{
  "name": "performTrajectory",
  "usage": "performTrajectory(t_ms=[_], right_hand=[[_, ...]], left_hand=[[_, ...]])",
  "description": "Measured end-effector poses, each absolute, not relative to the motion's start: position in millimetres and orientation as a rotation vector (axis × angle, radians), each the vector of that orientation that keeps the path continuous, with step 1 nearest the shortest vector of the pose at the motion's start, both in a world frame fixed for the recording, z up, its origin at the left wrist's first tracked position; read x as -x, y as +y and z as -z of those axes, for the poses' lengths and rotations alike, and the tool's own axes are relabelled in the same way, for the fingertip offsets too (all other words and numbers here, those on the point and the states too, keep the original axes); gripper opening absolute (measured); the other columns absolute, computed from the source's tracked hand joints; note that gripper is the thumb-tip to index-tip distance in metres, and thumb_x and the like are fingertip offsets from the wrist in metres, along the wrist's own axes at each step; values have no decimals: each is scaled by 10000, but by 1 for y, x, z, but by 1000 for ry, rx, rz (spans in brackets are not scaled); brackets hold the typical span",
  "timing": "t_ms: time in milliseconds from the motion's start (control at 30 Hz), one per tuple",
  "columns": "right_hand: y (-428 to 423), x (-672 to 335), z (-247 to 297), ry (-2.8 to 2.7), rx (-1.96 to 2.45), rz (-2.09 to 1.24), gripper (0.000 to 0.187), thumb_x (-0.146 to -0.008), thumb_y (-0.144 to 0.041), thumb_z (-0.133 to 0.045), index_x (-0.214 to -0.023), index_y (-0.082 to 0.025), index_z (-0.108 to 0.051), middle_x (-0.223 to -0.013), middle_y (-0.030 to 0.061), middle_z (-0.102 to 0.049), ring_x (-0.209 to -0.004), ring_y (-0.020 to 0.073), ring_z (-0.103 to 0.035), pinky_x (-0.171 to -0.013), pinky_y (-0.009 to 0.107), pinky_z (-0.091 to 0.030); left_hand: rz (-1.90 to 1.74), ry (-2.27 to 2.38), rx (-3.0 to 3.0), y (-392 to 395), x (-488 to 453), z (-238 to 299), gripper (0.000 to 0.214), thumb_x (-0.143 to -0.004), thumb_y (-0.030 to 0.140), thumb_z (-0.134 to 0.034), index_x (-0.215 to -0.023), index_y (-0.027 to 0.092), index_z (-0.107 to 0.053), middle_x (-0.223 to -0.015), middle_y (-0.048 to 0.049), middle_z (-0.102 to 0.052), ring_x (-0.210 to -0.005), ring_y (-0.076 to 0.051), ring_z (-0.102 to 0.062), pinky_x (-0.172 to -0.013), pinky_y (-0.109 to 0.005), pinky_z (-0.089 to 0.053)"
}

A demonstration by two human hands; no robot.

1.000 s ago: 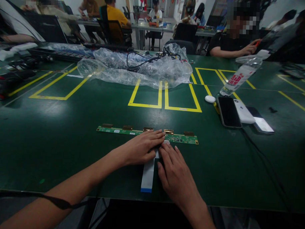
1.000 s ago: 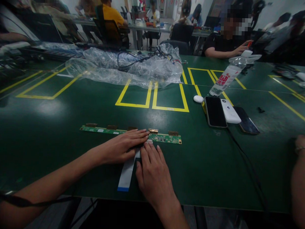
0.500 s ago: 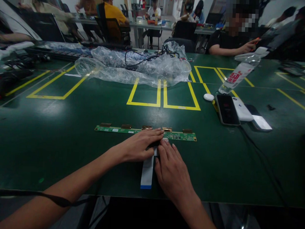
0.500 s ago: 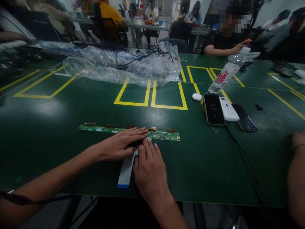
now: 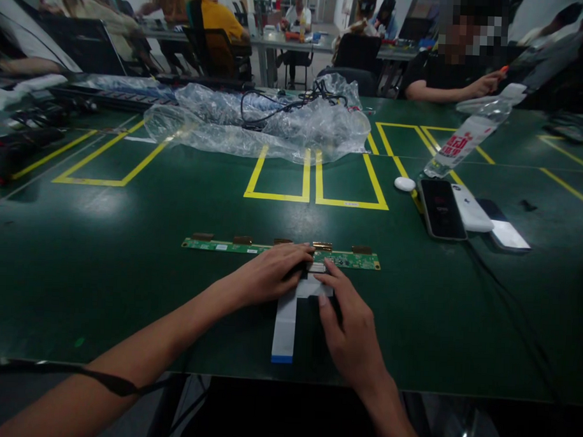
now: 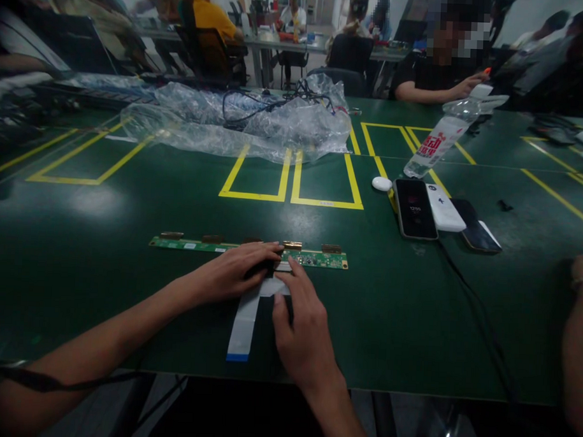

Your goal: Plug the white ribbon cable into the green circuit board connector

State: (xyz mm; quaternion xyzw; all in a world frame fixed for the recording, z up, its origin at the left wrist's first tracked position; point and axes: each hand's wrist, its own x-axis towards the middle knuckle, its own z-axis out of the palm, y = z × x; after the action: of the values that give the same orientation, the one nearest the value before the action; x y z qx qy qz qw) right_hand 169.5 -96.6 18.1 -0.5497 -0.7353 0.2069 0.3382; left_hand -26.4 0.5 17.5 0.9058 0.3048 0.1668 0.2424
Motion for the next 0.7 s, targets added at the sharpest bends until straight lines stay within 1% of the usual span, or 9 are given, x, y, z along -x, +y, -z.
performTrajectory(t_ms=[67,133,233,267,333,400,533,700], right_hand=[[-93,-184,-24,-1904,1425,-551,285,-996,-249,-437,-1228,-229,-602,-1423,88,-565,-1339,244,-502,-1101,488,-443],[-86,-198,-30,-1957,1440,-474,274,-991,-255,-450,-1194,-238,-632,-1375,84,-601,-1305,262,-531,-1077,525,-454],[-64,-216,-38,-2166,1390,-403,307,-977,-223,-470,-1234,-255,-637,-1321,72,-633,-1269,257,-554,-1068,540,-449],[-55,-220,-39,-2236,1351,-389,312,-967,-209,-487,-1236,-255,-638,-1306,72,-642,-1243,252,-570,-1041,523,-474],[-37,-224,-38,-2349,1295,-364,317,-942,-185,-537,-1235,-247,-641,-1297,78,-642,-1222,249,-574,-1016,499,-489],[-23,-226,-32,-2446,1227,-333,336,-911,-183,-603,-1240,-247,-638,-1326,79,-622,-1245,261,-550,-1022,508,-472],[-11,-225,-19,-2504,1146,-321,307,-901,-214,-667,-1205,-256,-650,-1351,58,-606,-1283,255,-510,-1044,503,-437],[-12,-224,-15,-2421,1165,-351,282,-901,-207,-675,-1181,-241,-668,-1298,62,-636,-1241,241,-541,-1021,481,-444]], left_hand=[[-490,847,-2478,2,26,-12,346,-941,159,-496,-1284,183,-537,-1445,-108,-518,-1372,-201,-459,-1167,-435,-396],[-531,853,-2499,3,26,-9,332,-937,153,-506,-1266,177,-552,-1429,-111,-529,-1364,-204,-462,-1154,-441,-410],[-586,881,-2568,4,26,-8,299,-919,161,-550,-1216,167,-589,-1364,-112,-572,-1308,-228,-501,-1103,-471,-442],[-591,904,-2588,4,27,-9,284,-916,176,-566,-1197,168,-602,-1333,-109,-590,-1266,-237,-524,-1067,-478,-463],[-577,955,-2607,4,27,-11,266,-910,212,-593,-1172,171,-621,-1275,-103,-616,-1180,-248,-558,-985,-475,-497],[-568,978,-2603,4,27,-13,253,-912,236,-600,-1154,174,-635,-1239,-99,-629,-1128,-248,-569,-936,-461,-505],[-573,967,-2578,5,27,-16,225,-924,271,-593,-1120,181,-656,-1203,-84,-645,-1109,-233,-570,-924,-439,-494],[-582,936,-2556,5,26,-15,187,-921,262,-605,-1081,193,-673,-1203,-69,-649,-1133,-228,-566,-932,-433,-484]])
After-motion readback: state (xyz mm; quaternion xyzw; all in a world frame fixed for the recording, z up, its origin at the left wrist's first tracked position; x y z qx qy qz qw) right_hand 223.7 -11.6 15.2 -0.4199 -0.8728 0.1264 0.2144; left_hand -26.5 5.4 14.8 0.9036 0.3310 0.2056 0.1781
